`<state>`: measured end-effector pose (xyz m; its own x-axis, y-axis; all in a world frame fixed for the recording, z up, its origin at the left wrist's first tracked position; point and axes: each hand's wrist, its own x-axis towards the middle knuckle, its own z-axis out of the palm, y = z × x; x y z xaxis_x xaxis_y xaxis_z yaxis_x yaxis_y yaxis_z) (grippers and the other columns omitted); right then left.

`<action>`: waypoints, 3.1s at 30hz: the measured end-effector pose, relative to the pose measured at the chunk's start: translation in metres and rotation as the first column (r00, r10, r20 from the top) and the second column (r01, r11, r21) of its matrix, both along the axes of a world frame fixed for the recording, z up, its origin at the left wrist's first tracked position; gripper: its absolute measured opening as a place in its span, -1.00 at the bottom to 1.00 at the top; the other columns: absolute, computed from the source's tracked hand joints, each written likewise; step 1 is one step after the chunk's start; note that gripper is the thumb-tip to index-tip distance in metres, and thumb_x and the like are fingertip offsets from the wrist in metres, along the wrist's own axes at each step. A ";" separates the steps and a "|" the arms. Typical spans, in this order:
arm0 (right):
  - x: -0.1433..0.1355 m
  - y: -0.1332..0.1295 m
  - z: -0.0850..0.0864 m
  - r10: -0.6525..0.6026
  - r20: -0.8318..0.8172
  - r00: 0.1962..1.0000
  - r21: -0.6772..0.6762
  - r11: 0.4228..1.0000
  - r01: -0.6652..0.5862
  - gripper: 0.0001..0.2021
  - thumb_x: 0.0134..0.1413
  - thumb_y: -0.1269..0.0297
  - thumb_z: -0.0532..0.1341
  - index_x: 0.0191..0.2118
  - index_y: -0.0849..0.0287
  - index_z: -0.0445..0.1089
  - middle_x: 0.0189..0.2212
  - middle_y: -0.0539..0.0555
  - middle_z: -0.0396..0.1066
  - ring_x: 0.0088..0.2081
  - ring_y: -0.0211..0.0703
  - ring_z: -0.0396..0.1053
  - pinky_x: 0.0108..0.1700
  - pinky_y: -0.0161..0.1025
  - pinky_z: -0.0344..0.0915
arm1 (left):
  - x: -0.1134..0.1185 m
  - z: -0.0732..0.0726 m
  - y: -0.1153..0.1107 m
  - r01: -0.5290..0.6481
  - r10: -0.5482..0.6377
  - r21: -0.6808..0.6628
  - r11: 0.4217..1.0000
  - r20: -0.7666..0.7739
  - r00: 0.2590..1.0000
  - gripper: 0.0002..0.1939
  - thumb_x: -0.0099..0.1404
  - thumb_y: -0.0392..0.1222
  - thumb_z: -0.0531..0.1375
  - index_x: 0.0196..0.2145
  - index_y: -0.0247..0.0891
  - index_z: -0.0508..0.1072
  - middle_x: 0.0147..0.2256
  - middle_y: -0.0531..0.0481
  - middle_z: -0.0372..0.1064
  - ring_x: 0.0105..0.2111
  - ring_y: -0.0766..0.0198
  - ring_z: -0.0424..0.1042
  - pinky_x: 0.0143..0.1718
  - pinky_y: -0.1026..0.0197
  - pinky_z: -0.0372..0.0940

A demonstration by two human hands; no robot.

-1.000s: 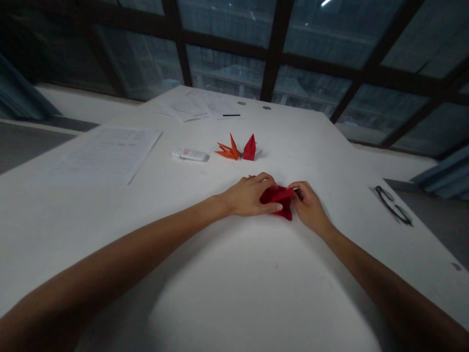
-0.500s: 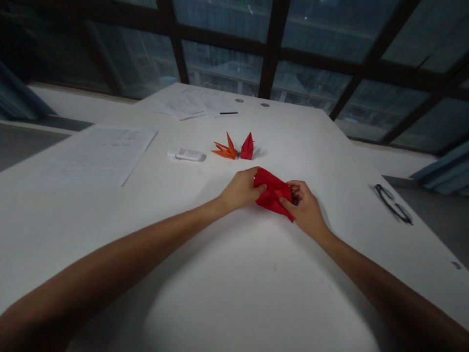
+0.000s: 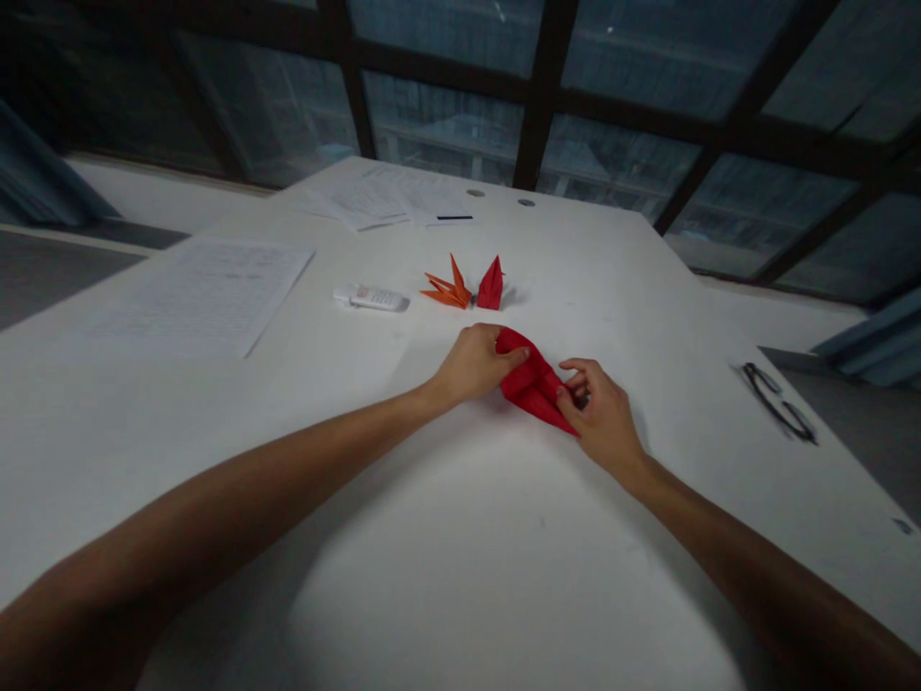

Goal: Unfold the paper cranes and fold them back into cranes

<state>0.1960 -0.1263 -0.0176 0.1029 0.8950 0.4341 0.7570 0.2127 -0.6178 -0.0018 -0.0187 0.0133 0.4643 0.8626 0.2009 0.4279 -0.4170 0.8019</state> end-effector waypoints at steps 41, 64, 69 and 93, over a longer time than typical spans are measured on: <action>-0.001 -0.002 0.001 0.350 0.394 0.850 0.001 0.924 -0.381 -0.88 0.19 0.34 0.32 -0.14 0.09 0.54 -0.11 0.09 0.57 -0.03 0.08 0.39 0.06 0.07 0.27 | -0.029 0.005 0.026 0.679 -0.641 -0.292 0.673 0.226 0.733 -0.30 0.29 -0.03 0.36 0.30 -0.22 0.27 0.06 -0.20 0.44 0.05 0.10 0.43 0.11 0.04 0.32; -0.002 0.000 0.004 0.412 0.330 0.849 -0.021 0.903 -0.430 -0.85 0.29 0.37 0.23 -0.09 0.11 0.53 0.01 0.19 0.48 0.01 0.04 0.40 0.10 0.08 0.36 | -0.016 -0.016 0.025 0.521 -0.439 -0.348 0.779 0.290 0.850 -0.49 0.21 -0.11 0.40 0.05 -0.33 0.40 -0.16 -0.11 0.53 -0.17 0.21 0.50 -0.07 0.11 0.37; -0.001 -0.002 0.007 0.432 0.268 0.861 0.017 0.891 -0.453 -0.70 0.44 0.27 0.10 0.19 0.07 0.39 0.04 0.17 0.51 0.07 0.03 0.40 0.15 0.12 0.32 | -0.014 -0.020 0.022 0.446 -0.372 -0.295 0.845 0.274 0.887 -0.61 0.17 -0.16 0.37 -0.09 -0.32 0.41 -0.31 0.02 0.47 -0.31 0.29 0.45 -0.24 0.21 0.34; 0.003 0.007 -0.008 0.206 0.116 0.972 0.030 0.977 -0.211 -0.61 0.21 0.25 0.33 0.15 0.06 0.39 0.04 0.18 0.49 0.07 0.11 0.43 0.15 0.16 0.37 | -0.010 -0.021 0.005 0.218 -0.206 -0.098 0.971 0.125 0.971 -0.71 0.44 -0.07 0.12 0.04 -0.24 0.37 -0.53 0.17 0.29 -0.56 0.38 0.14 -0.52 0.32 0.03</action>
<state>0.1986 -0.1194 -0.0255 -0.1354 0.8725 0.4694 0.7568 0.3969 -0.5194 -0.0115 -0.0139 -0.0073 0.6186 0.7667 0.1719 0.2428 -0.3945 0.8862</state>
